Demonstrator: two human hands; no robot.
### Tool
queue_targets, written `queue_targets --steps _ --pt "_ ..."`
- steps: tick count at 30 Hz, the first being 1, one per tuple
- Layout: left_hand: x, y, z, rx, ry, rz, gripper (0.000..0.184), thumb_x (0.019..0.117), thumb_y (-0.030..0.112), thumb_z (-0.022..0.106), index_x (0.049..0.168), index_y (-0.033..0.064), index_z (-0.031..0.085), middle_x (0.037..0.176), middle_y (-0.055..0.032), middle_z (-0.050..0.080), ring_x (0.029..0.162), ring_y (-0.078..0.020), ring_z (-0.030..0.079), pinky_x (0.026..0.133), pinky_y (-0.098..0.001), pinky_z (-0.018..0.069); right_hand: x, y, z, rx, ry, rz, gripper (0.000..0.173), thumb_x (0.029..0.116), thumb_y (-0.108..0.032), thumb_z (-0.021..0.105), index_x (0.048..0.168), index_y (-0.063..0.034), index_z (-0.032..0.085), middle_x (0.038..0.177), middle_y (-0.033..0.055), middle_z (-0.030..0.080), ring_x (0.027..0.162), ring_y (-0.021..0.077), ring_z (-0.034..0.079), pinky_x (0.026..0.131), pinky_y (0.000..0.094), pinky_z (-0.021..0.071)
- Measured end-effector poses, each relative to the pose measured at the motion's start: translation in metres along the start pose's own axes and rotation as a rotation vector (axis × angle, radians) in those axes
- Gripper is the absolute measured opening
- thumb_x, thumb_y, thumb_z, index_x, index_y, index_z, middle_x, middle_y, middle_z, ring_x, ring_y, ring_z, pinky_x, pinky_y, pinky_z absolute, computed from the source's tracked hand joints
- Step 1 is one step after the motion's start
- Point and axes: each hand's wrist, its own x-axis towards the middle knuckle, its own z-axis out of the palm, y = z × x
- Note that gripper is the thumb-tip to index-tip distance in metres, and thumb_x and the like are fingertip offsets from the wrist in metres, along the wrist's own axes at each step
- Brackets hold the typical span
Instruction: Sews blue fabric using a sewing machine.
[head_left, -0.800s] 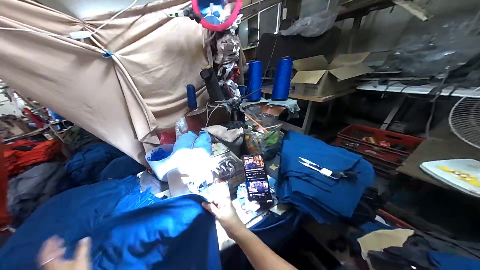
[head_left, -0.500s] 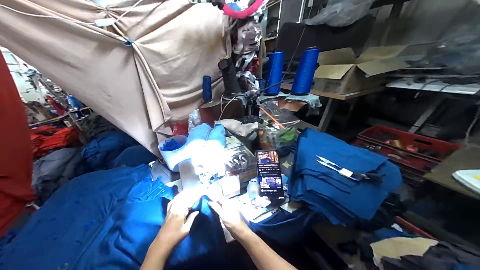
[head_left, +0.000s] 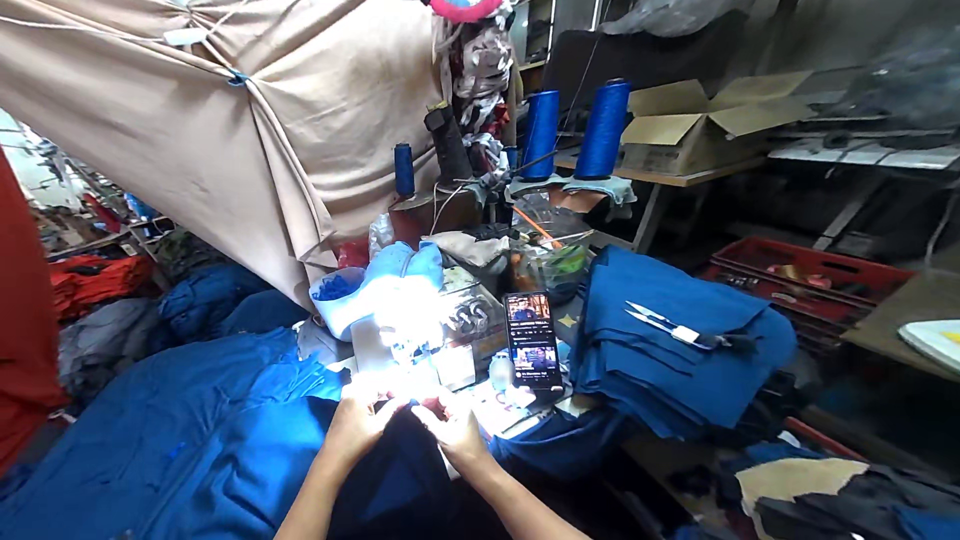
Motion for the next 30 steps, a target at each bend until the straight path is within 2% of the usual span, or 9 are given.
queue_targets --steps 4,10,14,17,19,21,24,27,30 --pt "-0.001 0.000 0.001 -0.074 0.002 -0.054 0.019 0.0927 0.027 0.073 0.095 0.0087 0.077 0.089 0.0023 0.075 0.084 -0.0013 0.070 0.082 -0.0220 0.0580 -0.001 0.008 0.000 0.020 0.061 -0.117 0.013 0.0927 -0.010 0.069 0.098 0.0015 0.073 0.090 0.0052 0.074 0.083 0.0051 0.070 0.080 0.0218 0.0589" --pt "-0.010 -0.005 0.008 -0.059 0.069 -0.053 0.018 0.0891 0.027 0.076 0.090 0.0088 0.077 0.085 0.0025 0.075 0.081 -0.0026 0.070 0.081 -0.0242 0.0584 -0.002 0.003 0.001 -0.040 -0.016 -0.104 0.024 0.0907 -0.015 0.071 0.107 0.0032 0.070 0.091 0.0060 0.073 0.085 0.0067 0.070 0.080 0.0227 0.0586" --pt "-0.015 -0.008 0.010 -0.137 0.091 -0.098 0.018 0.0874 0.027 0.078 0.089 0.0097 0.077 0.085 0.0032 0.075 0.080 -0.0025 0.070 0.079 -0.0229 0.0588 -0.002 0.006 0.003 -0.038 0.008 -0.107 0.013 0.0916 -0.010 0.067 0.096 0.0001 0.074 0.092 0.0057 0.073 0.085 0.0057 0.069 0.080 0.0208 0.0575" --pt "-0.017 -0.009 0.008 -0.220 0.098 -0.172 0.018 0.0904 0.027 0.076 0.087 0.0087 0.077 0.081 0.0027 0.074 0.077 -0.0040 0.069 0.076 -0.0243 0.0587 -0.013 0.008 0.006 -0.196 0.054 -0.333 0.011 0.0917 -0.008 0.066 0.095 -0.0031 0.076 0.095 0.0073 0.074 0.094 0.0108 0.070 0.088 0.0265 0.0580" --pt "-0.018 -0.010 0.007 -0.187 0.099 -0.211 0.021 0.0913 0.028 0.073 0.086 0.0079 0.077 0.081 0.0018 0.073 0.078 -0.0048 0.069 0.077 -0.0256 0.0579 -0.032 0.001 0.012 -0.311 -0.068 -0.587 0.012 0.0953 -0.010 0.063 0.095 -0.0067 0.075 0.097 0.0073 0.074 0.098 0.0171 0.070 0.091 0.0339 0.0564" --pt "-0.019 -0.010 0.005 -0.154 0.075 -0.226 0.023 0.0936 0.030 0.071 0.090 0.0076 0.077 0.085 0.0009 0.073 0.082 -0.0052 0.069 0.080 -0.0262 0.0575 -0.049 -0.005 0.020 -0.286 -0.231 -0.699 0.011 0.0969 -0.008 0.063 0.097 -0.0073 0.074 0.098 0.0073 0.074 0.099 0.0186 0.070 0.093 0.0330 0.0560" --pt "-0.023 -0.008 0.007 -0.252 0.044 -0.206 0.017 0.0945 0.023 0.070 0.091 0.0075 0.076 0.085 0.0019 0.074 0.082 -0.0038 0.069 0.080 -0.0241 0.0579 -0.045 -0.006 0.022 -0.110 -0.140 -0.472 0.009 0.0915 -0.001 0.066 0.096 0.0011 0.073 0.092 0.0098 0.075 0.088 0.0128 0.073 0.084 0.0268 0.0600" --pt "-0.029 -0.003 0.009 -0.365 0.024 -0.112 0.013 0.0950 0.015 0.069 0.095 0.0055 0.077 0.089 0.0006 0.076 0.084 -0.0040 0.071 0.082 -0.0227 0.0595 -0.026 -0.005 0.016 0.034 -0.009 -0.152 0.010 0.0929 -0.006 0.066 0.096 0.0003 0.073 0.086 0.0038 0.073 0.078 0.0042 0.068 0.074 0.0210 0.0582" --pt "-0.032 0.000 0.007 -0.377 0.020 -0.066 0.013 0.0951 0.015 0.069 0.097 0.0045 0.077 0.092 -0.0003 0.076 0.085 -0.0043 0.072 0.082 -0.0218 0.0599 -0.023 -0.005 0.014 0.089 0.023 -0.067 0.009 0.0934 -0.008 0.066 0.094 -0.0004 0.072 0.082 0.0012 0.071 0.075 0.0020 0.066 0.072 0.0189 0.0567"
